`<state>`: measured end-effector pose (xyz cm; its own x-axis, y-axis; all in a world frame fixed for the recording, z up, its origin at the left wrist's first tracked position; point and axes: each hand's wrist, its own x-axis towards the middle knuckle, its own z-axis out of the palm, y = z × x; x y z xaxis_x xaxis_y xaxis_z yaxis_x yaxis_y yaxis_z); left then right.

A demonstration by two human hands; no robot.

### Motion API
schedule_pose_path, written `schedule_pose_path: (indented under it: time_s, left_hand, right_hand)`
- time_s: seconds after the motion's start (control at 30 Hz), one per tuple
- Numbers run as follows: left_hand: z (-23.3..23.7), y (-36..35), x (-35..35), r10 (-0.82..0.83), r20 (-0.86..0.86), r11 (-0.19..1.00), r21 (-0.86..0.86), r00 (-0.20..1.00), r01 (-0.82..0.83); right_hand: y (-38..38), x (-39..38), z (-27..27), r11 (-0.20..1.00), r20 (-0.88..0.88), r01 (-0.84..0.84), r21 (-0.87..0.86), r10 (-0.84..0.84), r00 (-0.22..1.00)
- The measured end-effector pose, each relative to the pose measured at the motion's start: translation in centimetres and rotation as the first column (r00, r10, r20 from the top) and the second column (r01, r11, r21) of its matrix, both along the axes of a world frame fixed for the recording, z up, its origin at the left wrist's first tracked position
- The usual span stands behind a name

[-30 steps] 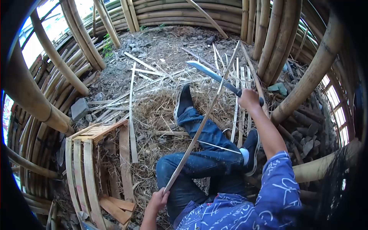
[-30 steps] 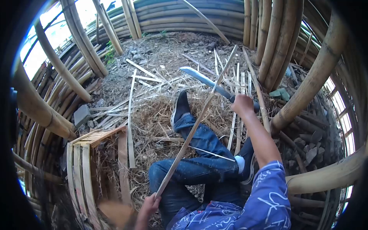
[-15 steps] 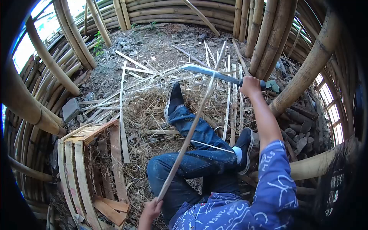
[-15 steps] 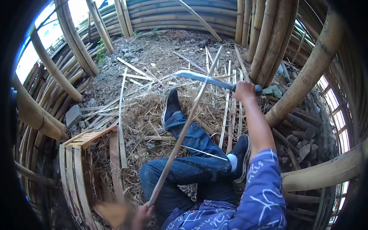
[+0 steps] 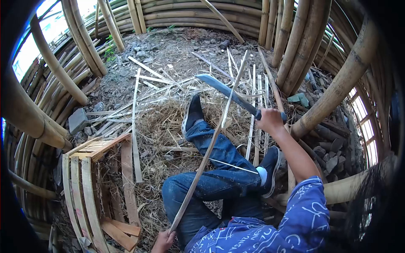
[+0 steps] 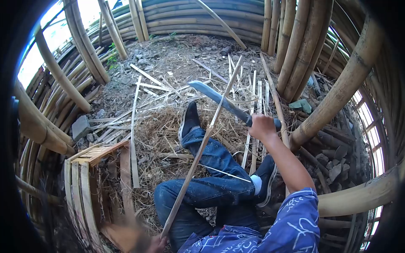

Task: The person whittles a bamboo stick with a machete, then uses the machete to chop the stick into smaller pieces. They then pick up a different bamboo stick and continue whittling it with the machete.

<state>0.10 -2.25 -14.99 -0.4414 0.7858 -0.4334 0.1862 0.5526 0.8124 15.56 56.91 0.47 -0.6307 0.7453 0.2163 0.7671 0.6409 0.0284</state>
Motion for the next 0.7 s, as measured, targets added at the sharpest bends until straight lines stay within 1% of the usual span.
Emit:
schedule_pose_path:
  time_s: [0.07,0.13,0.2,0.23,0.27,0.3,0.33,0.4,0.43,0.47,0.5,0.53,0.57,0.63,0.67,0.7]
  left_hand:
    - [0.0,0.0,0.1,0.012,0.009,1.000,-0.022,1.000,-0.012]
    - [0.4,0.1,0.1,0.013,0.012,0.999,-0.047,1.000,-0.012]
    - [0.6,0.3,-0.1,0.021,0.053,0.996,-0.082,0.998,-0.017]
    - [-1.6,-1.0,0.2,0.017,0.048,0.996,-0.083,0.999,-0.013]
    - [-5.7,-3.2,0.8,0.153,0.218,0.977,-0.182,0.964,-0.114]
    - [-7.8,-4.5,1.1,0.299,0.365,0.935,-0.295,0.882,-0.195]
    - [-5.7,-3.5,1.2,0.301,0.360,0.934,-0.297,0.883,-0.197]
    - [-0.9,-1.4,1.8,0.276,0.171,0.958,-0.125,0.946,-0.257]
    - [0.5,-0.9,1.6,0.219,0.063,0.971,-0.113,0.974,-0.211]
    - [1.4,-0.5,1.5,0.215,0.060,0.972,-0.114,0.975,-0.207]
    - [2.1,-0.1,1.6,0.233,0.014,0.970,-0.080,0.972,-0.231]
    - [2.5,0.1,1.6,0.252,-0.034,0.966,-0.043,0.967,-0.254]
    - [2.4,0.0,1.6,0.251,-0.038,0.967,-0.044,0.967,-0.252]
    - [2.5,0.2,1.7,0.114,-0.301,0.987,-0.075,0.947,-0.142]
    - [2.6,0.3,1.6,0.109,-0.304,0.988,-0.076,0.947,-0.138]
    - [3.8,1.3,1.5,0.125,-0.328,0.985,-0.072,0.936,-0.157]
  right_hand:
    - [-0.9,0.4,0.7,0.999,-0.020,0.033,-0.039,-0.034,0.999]
    - [-0.9,0.7,0.5,0.999,-0.034,0.034,-0.033,-0.035,0.999]
    - [-1.2,0.9,0.4,0.996,-0.047,0.068,-0.062,-0.071,0.996]
    - [-1.2,1.1,0.3,0.995,-0.051,0.072,-0.064,-0.075,0.996]
    - [-1.2,1.2,0.1,0.992,-0.083,0.081,-0.097,-0.089,0.993]
    - [-1.3,1.2,-0.1,0.988,-0.114,0.087,-0.131,-0.102,0.988]
    - [-1.5,1.2,-0.3,0.987,-0.118,0.085,-0.134,-0.101,0.988]
    - [-2.1,1.5,-0.8,0.955,-0.128,0.116,-0.275,-0.156,0.979]
    - [-2.5,1.5,-1.1,0.955,-0.129,0.115,-0.272,-0.155,0.980]
    - [-2.8,1.6,-1.2,0.954,-0.131,0.118,-0.274,-0.158,0.979]
    - [-3.1,1.7,-1.3,0.954,-0.144,0.127,-0.273,-0.171,0.975]
    - [-3.3,1.7,-1.4,0.953,-0.159,0.134,-0.271,-0.182,0.970]
    - [-3.4,1.9,-1.6,0.952,-0.163,0.134,-0.274,-0.183,0.969]
    - [-3.4,2.2,-2.0,0.978,-0.117,0.127,-0.168,-0.148,0.982]
    - [-3.4,2.3,-2.2,0.977,-0.120,0.132,-0.169,-0.153,0.981]
    - [-3.6,2.4,-2.4,0.979,-0.091,0.138,-0.152,-0.153,0.984]
